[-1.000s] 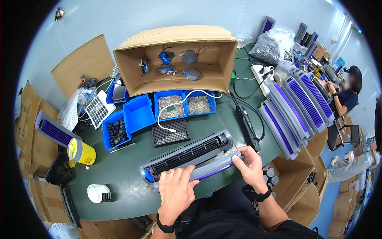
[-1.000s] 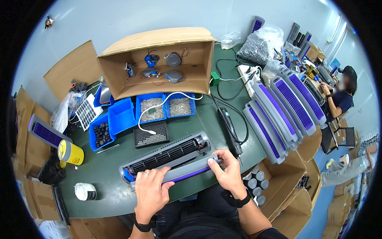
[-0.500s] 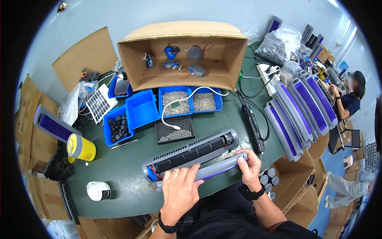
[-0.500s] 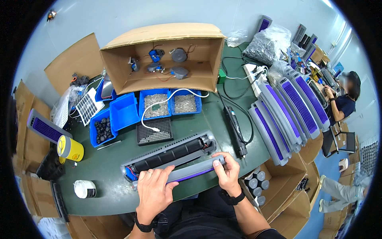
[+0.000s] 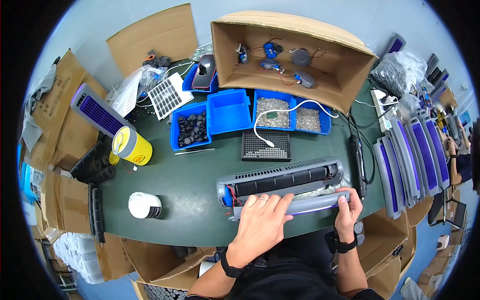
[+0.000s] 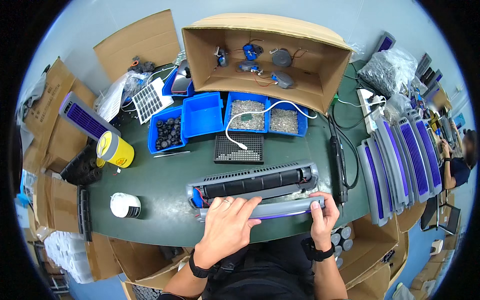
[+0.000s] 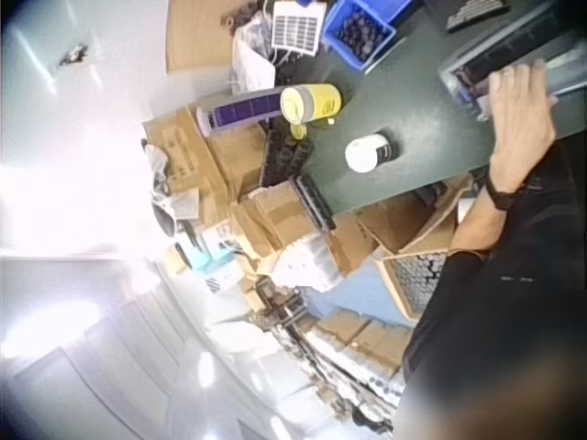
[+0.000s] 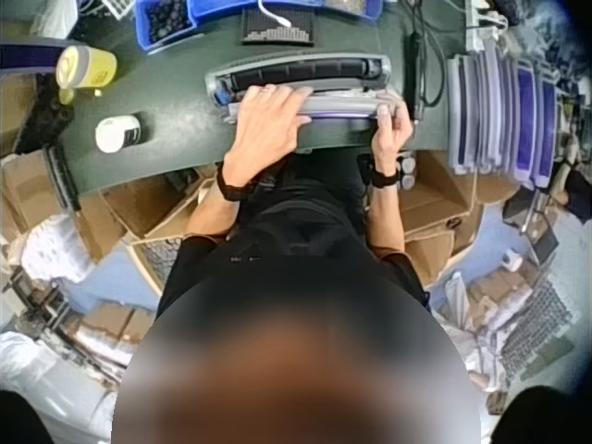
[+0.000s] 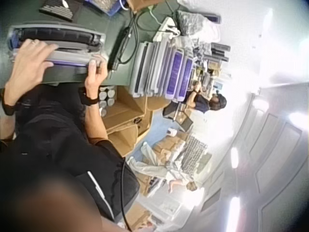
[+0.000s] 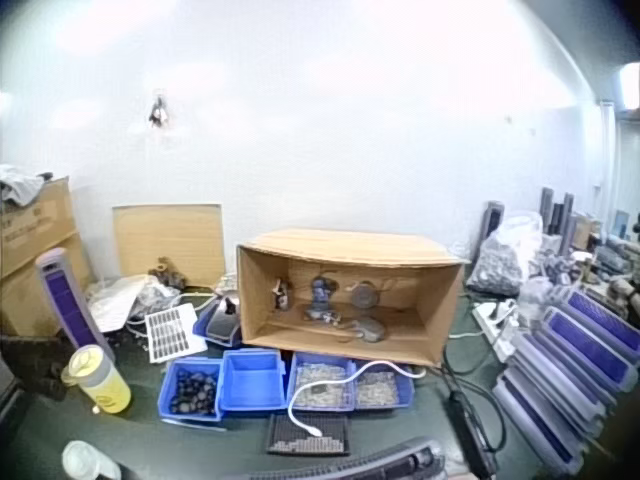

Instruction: The person assembles a grey and purple electronic device, likely a portable fan, at a workbench. They connect internal wires, insert a power cord, and use a heat gun to seal the casing before placing the finished unit into a cardboard box.

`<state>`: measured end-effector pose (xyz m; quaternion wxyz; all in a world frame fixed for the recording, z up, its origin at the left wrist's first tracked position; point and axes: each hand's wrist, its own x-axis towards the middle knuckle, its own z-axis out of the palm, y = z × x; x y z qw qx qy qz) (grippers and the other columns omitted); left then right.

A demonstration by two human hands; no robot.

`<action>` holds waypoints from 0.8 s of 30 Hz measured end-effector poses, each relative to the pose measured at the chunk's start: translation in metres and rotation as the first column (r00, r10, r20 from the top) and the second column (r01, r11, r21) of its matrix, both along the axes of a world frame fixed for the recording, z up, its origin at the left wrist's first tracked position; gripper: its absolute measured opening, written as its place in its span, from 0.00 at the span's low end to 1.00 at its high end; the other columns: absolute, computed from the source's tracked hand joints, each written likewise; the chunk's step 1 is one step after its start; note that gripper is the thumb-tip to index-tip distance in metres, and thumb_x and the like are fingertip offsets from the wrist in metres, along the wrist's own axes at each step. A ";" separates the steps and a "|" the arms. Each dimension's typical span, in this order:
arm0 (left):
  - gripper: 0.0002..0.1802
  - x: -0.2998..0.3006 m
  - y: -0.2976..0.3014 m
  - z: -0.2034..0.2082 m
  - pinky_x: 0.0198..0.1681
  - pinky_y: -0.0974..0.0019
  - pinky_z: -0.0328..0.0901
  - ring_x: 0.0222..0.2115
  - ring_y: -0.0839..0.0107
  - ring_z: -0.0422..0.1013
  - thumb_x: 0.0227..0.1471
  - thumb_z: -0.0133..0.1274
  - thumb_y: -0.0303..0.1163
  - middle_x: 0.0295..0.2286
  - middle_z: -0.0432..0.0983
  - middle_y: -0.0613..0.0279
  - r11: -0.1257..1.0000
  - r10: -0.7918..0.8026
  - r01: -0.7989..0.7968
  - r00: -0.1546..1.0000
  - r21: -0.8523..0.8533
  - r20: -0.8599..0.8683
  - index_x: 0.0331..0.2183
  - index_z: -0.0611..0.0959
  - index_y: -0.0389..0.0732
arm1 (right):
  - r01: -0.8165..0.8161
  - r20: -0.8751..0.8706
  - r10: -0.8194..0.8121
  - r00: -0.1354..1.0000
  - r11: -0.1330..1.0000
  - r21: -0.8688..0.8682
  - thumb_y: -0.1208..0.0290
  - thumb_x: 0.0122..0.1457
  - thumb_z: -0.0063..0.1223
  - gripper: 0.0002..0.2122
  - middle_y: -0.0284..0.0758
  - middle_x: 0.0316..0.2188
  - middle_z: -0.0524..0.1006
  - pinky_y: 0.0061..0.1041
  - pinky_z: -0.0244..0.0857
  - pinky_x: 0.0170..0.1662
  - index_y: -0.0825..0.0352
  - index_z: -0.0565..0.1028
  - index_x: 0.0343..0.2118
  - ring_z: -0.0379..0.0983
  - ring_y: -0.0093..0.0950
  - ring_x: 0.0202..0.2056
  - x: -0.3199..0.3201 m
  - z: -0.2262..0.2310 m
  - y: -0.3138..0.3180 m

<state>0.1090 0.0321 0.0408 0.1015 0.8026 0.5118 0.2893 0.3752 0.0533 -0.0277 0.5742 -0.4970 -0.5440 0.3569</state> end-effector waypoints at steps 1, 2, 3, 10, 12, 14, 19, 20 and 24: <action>0.27 0.001 0.000 -0.001 0.43 0.59 0.61 0.35 0.61 0.71 0.48 0.67 0.34 0.33 0.76 0.61 1.000 0.001 -0.001 1.000 0.007 0.003 0.51 0.82 0.40 | 0.004 -0.024 -0.005 1.000 1.000 -0.024 0.66 0.67 0.55 0.13 0.33 0.34 0.78 0.20 0.62 0.44 0.74 0.77 0.44 0.72 0.21 0.37 0.001 -0.002 -0.001; 0.27 0.001 0.000 -0.003 0.43 0.59 0.61 0.35 0.61 0.71 0.48 0.67 0.34 0.33 0.76 0.61 1.000 0.002 -0.002 1.000 0.015 0.005 0.51 0.82 0.40 | 0.006 -0.029 -0.007 1.000 1.000 -0.013 0.66 0.67 0.55 0.13 0.33 0.34 0.78 0.20 0.62 0.44 0.74 0.77 0.44 0.72 0.21 0.37 0.001 -0.003 -0.001; 0.28 0.001 0.000 -0.003 0.43 0.59 0.61 0.35 0.61 0.71 0.48 0.67 0.33 0.33 0.75 0.61 1.000 0.002 -0.002 1.000 0.022 0.008 0.51 0.82 0.40 | 0.009 -0.035 -0.010 0.999 1.000 -0.003 0.66 0.67 0.56 0.14 0.34 0.34 0.78 0.20 0.62 0.44 0.74 0.77 0.44 0.72 0.21 0.37 0.001 -0.004 -0.001; 0.29 0.002 0.000 -0.001 0.42 0.59 0.60 0.35 0.62 0.71 0.48 0.67 0.33 0.33 0.74 0.63 1.000 0.006 -0.007 1.000 0.022 0.014 0.53 0.82 0.42 | -0.001 -0.060 0.001 0.998 1.000 -0.009 0.65 0.67 0.56 0.14 0.34 0.34 0.77 0.20 0.61 0.44 0.75 0.77 0.43 0.71 0.20 0.36 0.000 -0.003 0.000; 0.29 0.002 0.000 0.001 0.41 0.59 0.60 0.34 0.62 0.70 0.48 0.67 0.33 0.32 0.74 0.63 1.000 0.005 -0.005 1.000 0.026 0.009 0.54 0.82 0.43 | 0.005 -0.052 -0.005 0.999 1.000 -0.012 0.65 0.66 0.56 0.14 0.33 0.34 0.77 0.19 0.60 0.43 0.75 0.77 0.43 0.70 0.20 0.36 0.001 -0.003 0.000; 0.29 0.001 -0.001 -0.003 0.41 0.59 0.60 0.34 0.62 0.70 0.49 0.66 0.33 0.32 0.73 0.63 1.000 0.001 -0.001 1.000 0.029 0.002 0.54 0.82 0.44 | 0.009 -0.046 -0.009 0.999 1.000 -0.010 0.65 0.66 0.56 0.14 0.33 0.34 0.77 0.19 0.59 0.43 0.75 0.77 0.43 0.69 0.19 0.36 0.001 -0.001 0.000; 0.29 0.001 -0.003 -0.002 0.40 0.59 0.60 0.33 0.62 0.70 0.49 0.65 0.32 0.32 0.73 0.63 0.999 0.002 -0.002 1.000 0.046 0.006 0.55 0.83 0.47 | 0.008 -0.047 -0.008 0.999 1.000 -0.003 0.65 0.65 0.56 0.14 0.29 0.32 0.75 0.18 0.56 0.40 0.74 0.77 0.42 0.66 0.17 0.34 -0.002 0.001 0.000; 0.29 0.001 -0.003 -0.003 0.40 0.59 0.60 0.33 0.62 0.70 0.49 0.65 0.32 0.32 0.73 0.63 0.999 0.002 -0.002 1.000 0.053 0.012 0.55 0.83 0.47 | 0.006 -0.039 -0.006 0.999 1.000 -0.001 0.65 0.65 0.56 0.14 0.29 0.31 0.75 0.18 0.55 0.39 0.74 0.77 0.42 0.65 0.17 0.33 -0.002 0.001 0.000; 0.29 0.001 -0.005 -0.006 0.40 0.59 0.60 0.32 0.62 0.70 0.49 0.65 0.32 0.31 0.72 0.63 0.998 0.006 -0.007 1.000 0.069 0.012 0.55 0.83 0.48 | 0.009 -0.047 -0.009 0.999 1.000 0.005 0.66 0.65 0.55 0.13 0.27 0.30 0.74 0.18 0.53 0.38 0.73 0.78 0.41 0.63 0.16 0.33 -0.005 0.002 0.001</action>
